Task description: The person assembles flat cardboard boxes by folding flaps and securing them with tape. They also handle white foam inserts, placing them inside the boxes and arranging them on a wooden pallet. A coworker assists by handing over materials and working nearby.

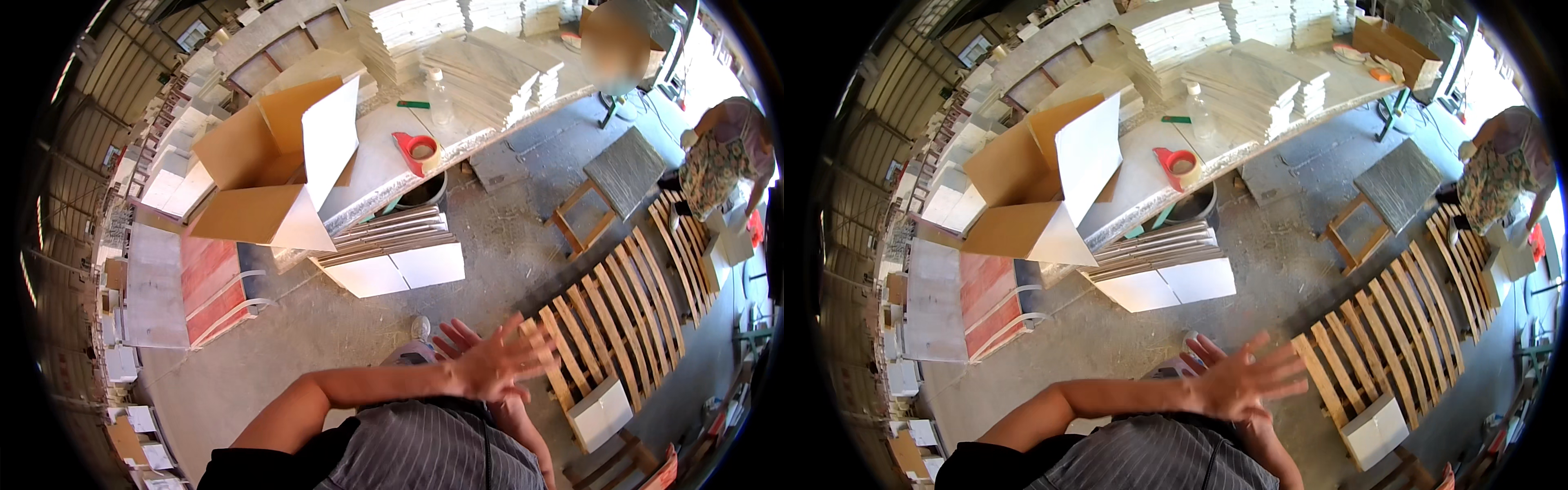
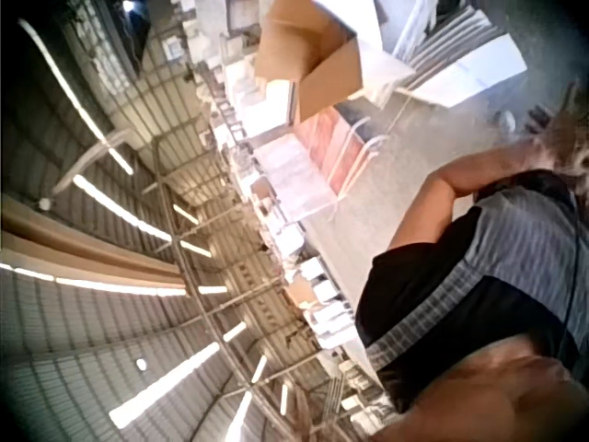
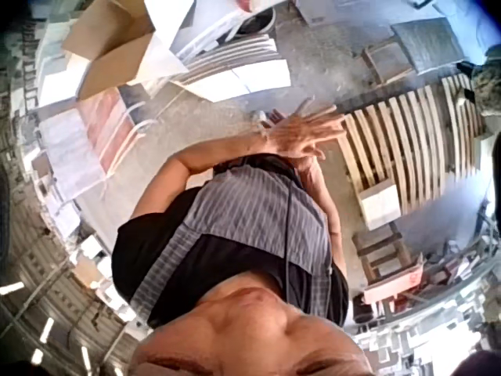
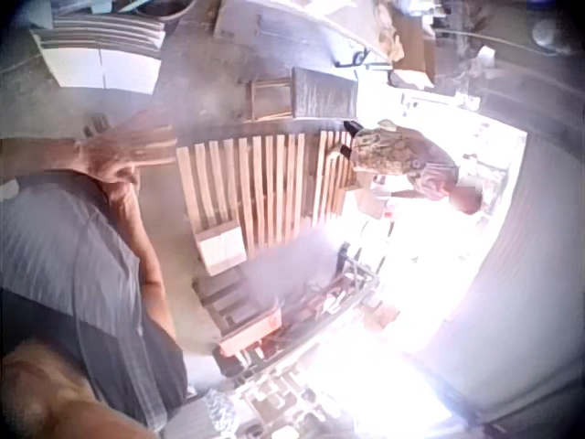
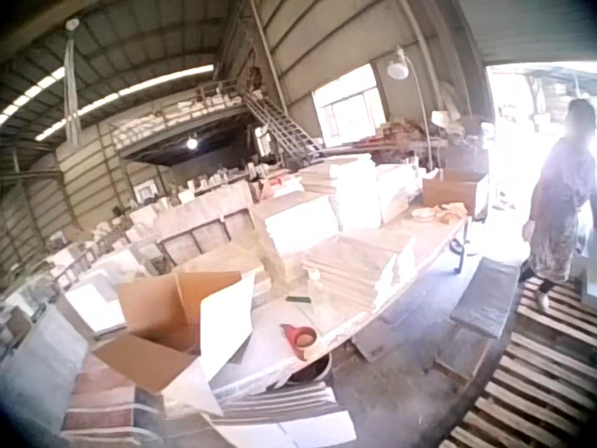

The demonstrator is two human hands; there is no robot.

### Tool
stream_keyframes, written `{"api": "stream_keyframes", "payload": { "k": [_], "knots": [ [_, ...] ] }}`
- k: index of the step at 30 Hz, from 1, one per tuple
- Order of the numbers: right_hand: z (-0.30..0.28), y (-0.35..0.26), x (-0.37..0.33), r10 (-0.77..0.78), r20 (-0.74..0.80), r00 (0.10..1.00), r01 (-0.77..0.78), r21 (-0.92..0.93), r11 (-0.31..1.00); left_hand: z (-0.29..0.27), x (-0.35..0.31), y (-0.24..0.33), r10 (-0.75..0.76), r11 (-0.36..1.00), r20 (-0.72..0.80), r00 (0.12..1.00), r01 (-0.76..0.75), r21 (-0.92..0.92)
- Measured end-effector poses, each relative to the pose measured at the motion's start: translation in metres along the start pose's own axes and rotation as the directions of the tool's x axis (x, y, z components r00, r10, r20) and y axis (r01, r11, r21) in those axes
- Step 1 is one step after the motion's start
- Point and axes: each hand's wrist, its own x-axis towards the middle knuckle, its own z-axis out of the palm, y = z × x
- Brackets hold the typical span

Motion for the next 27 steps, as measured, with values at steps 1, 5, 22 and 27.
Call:
{"api": "stream_keyframes", "payload": {
  "k": [1,5,22,27],
  "knots": [
    [0.000,0.002,0.005,-0.073,0.093,0.993,0.076,-0.027,0.997,0.009,-0.003,0.005,0.001,1.000,-0.025,1.000,0.000,0.002],
    [-0.005,0.001,0.010,-0.039,-0.046,0.998,0.039,-0.004,0.999,0.013,-0.029,-0.031,-0.190,0.977,-0.143,0.971,0.201,0.069],
    [-0.091,0.004,-0.001,0.060,-0.467,0.882,-0.067,0.001,0.998,-0.243,-0.180,-0.138,-0.362,0.263,-0.831,0.423,0.901,0.345],
    [-0.097,0.018,0.001,0.108,-0.515,0.850,-0.088,0.063,0.994,-0.267,-0.225,-0.214,-0.827,0.202,-0.493,0.269,0.962,0.185]
  ]
}}
